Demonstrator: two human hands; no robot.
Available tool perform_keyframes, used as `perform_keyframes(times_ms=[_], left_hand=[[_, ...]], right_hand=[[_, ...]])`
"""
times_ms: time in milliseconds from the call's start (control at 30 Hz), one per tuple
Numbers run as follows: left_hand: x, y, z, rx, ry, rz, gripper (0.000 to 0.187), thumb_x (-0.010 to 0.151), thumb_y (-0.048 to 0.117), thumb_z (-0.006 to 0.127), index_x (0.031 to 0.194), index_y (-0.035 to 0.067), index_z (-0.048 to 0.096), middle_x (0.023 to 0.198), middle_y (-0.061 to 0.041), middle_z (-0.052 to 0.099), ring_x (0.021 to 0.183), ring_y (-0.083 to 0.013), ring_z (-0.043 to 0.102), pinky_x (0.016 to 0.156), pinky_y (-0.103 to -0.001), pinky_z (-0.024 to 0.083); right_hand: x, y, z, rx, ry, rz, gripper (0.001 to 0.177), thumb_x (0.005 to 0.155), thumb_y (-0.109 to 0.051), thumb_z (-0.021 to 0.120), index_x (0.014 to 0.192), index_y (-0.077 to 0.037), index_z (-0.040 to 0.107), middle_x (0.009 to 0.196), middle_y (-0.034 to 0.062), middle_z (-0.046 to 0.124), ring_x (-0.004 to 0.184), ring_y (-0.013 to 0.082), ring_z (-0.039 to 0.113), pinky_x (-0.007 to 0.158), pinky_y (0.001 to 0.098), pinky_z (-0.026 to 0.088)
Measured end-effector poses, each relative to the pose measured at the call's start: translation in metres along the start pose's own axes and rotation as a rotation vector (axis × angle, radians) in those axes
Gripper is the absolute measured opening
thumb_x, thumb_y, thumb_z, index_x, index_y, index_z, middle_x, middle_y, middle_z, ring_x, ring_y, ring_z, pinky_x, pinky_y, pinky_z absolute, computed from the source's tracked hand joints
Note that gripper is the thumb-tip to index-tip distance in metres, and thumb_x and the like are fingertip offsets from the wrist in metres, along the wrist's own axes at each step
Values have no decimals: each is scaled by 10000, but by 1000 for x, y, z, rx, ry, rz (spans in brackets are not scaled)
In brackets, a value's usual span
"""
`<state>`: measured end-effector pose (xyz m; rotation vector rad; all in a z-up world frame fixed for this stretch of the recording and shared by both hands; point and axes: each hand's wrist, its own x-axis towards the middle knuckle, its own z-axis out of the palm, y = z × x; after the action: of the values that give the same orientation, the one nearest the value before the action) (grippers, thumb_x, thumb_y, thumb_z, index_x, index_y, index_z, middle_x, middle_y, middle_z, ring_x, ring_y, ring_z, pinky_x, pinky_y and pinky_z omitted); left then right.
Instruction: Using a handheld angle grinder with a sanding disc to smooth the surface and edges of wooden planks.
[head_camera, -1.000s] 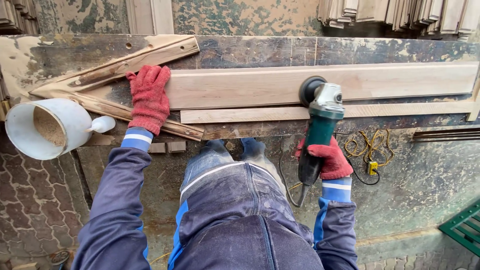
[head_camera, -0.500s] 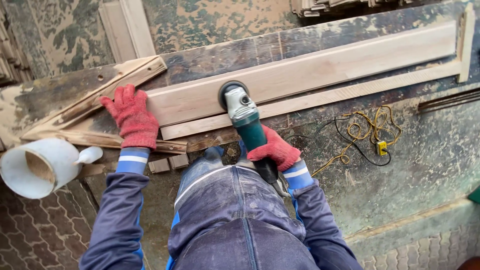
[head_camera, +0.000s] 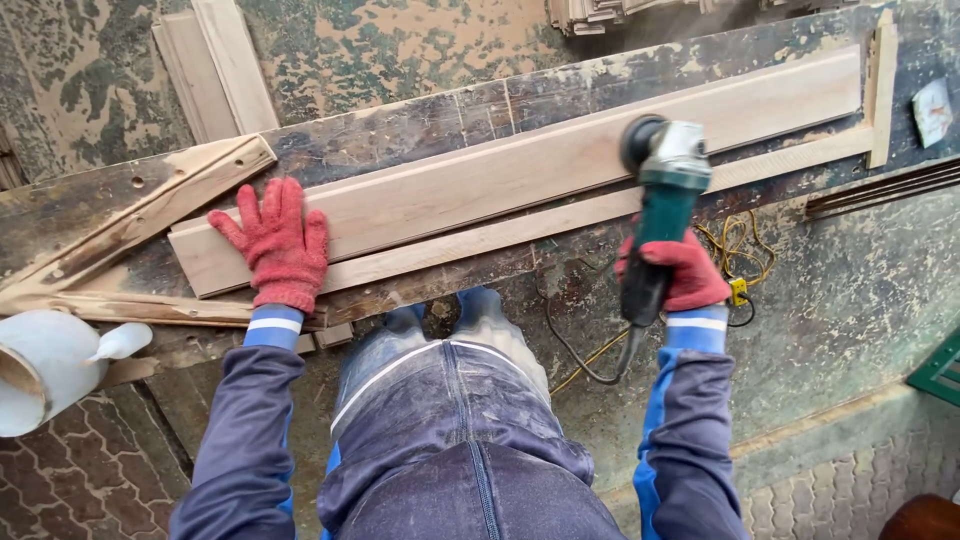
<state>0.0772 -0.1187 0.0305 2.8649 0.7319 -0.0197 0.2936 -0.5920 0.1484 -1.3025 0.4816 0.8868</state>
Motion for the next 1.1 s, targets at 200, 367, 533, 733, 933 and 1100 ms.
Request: perform_keyframes(times_ms=[200, 367, 533, 733, 933, 1100], left_hand=[[2, -3, 4, 23, -11, 2, 568, 1113, 468, 457, 1569, 141, 543, 1582, -138, 538, 1549, -401, 289, 1236, -711, -15], [1, -5, 6, 46, -75, -26, 647, 1069, 531, 424, 1581, 152, 533, 1601, -119, 531, 1564, -387, 279, 1247, -693, -46], [4, 3, -4, 30, -78, -50, 641, 1057, 528, 428, 1571, 158, 526, 1596, -112, 521, 1557, -386, 267, 1233, -701, -41], [2, 0, -2, 15, -63, -31, 626, 1044, 497, 461, 1560, 149, 529, 1575, -107, 535, 1538, -388, 292, 1220, -713, -52], [1, -5, -1, 9, -43, -5, 613, 1033, 455, 508, 1567, 153, 509, 1561, -104, 533, 1522, -379, 303, 1208, -735, -29], [1, -12, 2, 9, -38, 39, 610, 1030, 426, 528, 1571, 148, 488, 1545, -100, 518, 1509, -384, 295, 1192, -763, -7]], right_hand=[[16, -10, -81, 46, 26, -104, 502, 772, -130, 688, 1269, -89, 633, 954, 215, 719, 812, 339, 762, 748, 455, 643], [8, -2, -51, 21, -4, -94, 543, 705, -98, 711, 1241, -65, 632, 889, 231, 707, 762, 358, 753, 699, 466, 636], [-6, 26, 28, 4, -48, -16, 550, 634, -40, 728, 1179, -29, 651, 818, 242, 700, 680, 377, 737, 621, 485, 618], [-21, 70, 115, -65, -112, 98, 546, 534, 85, 792, 1052, -13, 649, 744, 256, 696, 622, 396, 726, 577, 485, 596], [-6, 118, 157, -201, -223, 127, 682, 435, 96, 918, 1054, -64, 682, 797, 206, 732, 714, 357, 755, 633, 408, 600], [-11, 111, 161, -224, -197, 130, 698, 451, 81, 924, 1086, -98, 695, 844, 180, 748, 761, 327, 752, 675, 390, 591]])
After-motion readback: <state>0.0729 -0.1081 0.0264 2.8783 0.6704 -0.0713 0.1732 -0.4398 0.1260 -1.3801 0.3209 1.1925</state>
